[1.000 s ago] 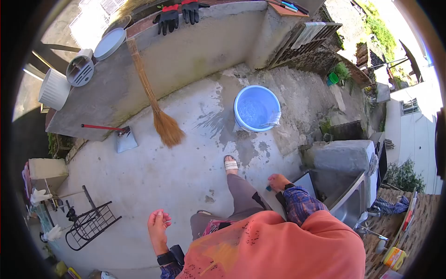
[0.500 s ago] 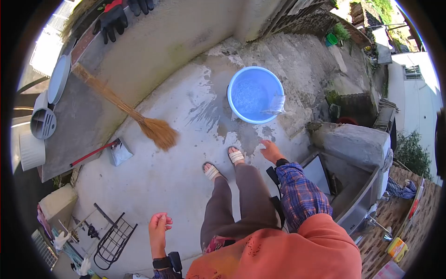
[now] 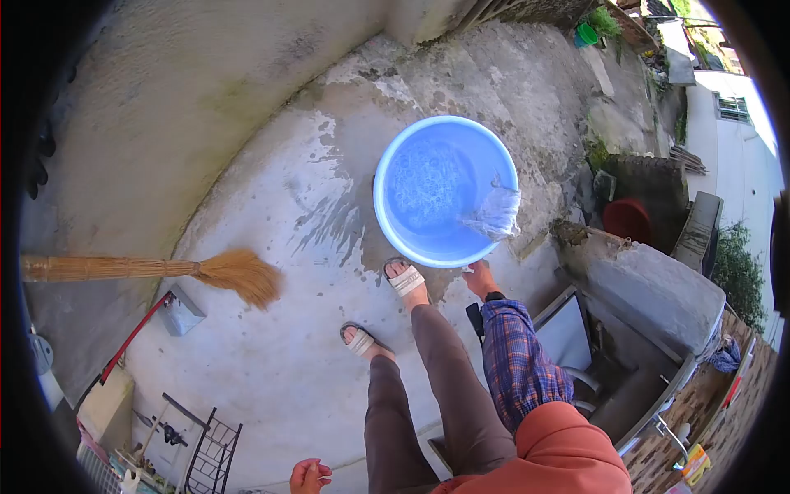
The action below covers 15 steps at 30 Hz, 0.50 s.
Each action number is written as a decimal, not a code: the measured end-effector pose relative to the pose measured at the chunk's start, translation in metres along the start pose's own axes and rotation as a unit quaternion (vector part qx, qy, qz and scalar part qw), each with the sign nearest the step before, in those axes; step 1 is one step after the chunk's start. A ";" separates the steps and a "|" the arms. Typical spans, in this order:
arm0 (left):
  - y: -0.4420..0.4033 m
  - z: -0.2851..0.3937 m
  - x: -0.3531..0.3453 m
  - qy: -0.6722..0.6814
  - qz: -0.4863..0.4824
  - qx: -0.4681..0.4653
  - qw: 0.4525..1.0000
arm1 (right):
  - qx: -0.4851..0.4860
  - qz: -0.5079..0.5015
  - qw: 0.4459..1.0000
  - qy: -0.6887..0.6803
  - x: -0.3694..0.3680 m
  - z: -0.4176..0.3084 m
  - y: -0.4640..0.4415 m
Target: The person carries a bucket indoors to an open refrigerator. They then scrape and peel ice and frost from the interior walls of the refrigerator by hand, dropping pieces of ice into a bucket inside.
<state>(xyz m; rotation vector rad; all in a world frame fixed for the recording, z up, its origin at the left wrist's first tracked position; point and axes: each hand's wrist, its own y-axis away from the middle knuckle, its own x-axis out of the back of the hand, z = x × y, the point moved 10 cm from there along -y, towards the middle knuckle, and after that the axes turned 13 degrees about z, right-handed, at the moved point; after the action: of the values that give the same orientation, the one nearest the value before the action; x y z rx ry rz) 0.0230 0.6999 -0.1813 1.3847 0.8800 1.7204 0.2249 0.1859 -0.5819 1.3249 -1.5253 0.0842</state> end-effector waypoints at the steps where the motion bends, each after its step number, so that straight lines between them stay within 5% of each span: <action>1: -0.002 0.012 -0.013 0.000 0.004 0.002 1.000 | -0.071 0.017 0.993 -0.097 -0.019 0.025 -0.009; 3: -0.005 0.038 -0.040 -0.007 -0.025 -0.048 0.998 | -0.094 0.024 0.976 -0.195 -0.041 0.026 -0.021; 5: -0.006 0.050 -0.055 -0.022 -0.024 -0.052 0.998 | -0.257 -0.005 0.784 -0.566 -0.045 -0.012 -0.011; 6: -0.006 0.052 -0.059 -0.034 -0.027 -0.057 0.997 | -0.256 -0.025 0.774 -0.578 -0.051 -0.019 -0.011; 7: -0.006 0.050 -0.060 -0.035 -0.024 -0.053 0.998 | -0.260 -0.028 0.774 -0.577 -0.057 -0.018 -0.006; 9: -0.007 0.046 -0.062 -0.033 -0.025 -0.049 0.998 | -0.016 -0.005 0.975 -0.220 -0.050 -0.028 0.000; 10: -0.007 0.039 -0.060 -0.029 -0.023 -0.047 0.998 | -0.013 -0.007 0.976 -0.218 -0.048 -0.028 0.008; 12: -0.010 0.013 -0.051 -0.040 -0.027 -0.021 0.999 | -0.268 0.036 0.833 -0.483 -0.041 -0.026 0.028; 15: -0.008 -0.021 -0.017 -0.033 0.018 -0.001 0.999 | -0.165 -0.045 0.878 -0.447 -0.006 -0.104 0.020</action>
<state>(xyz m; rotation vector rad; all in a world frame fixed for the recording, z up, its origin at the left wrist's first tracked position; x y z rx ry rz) 0.0056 0.6876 -0.1998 1.4558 0.8222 1.6915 0.2760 0.2635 -0.5301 1.1969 -2.0962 -0.9319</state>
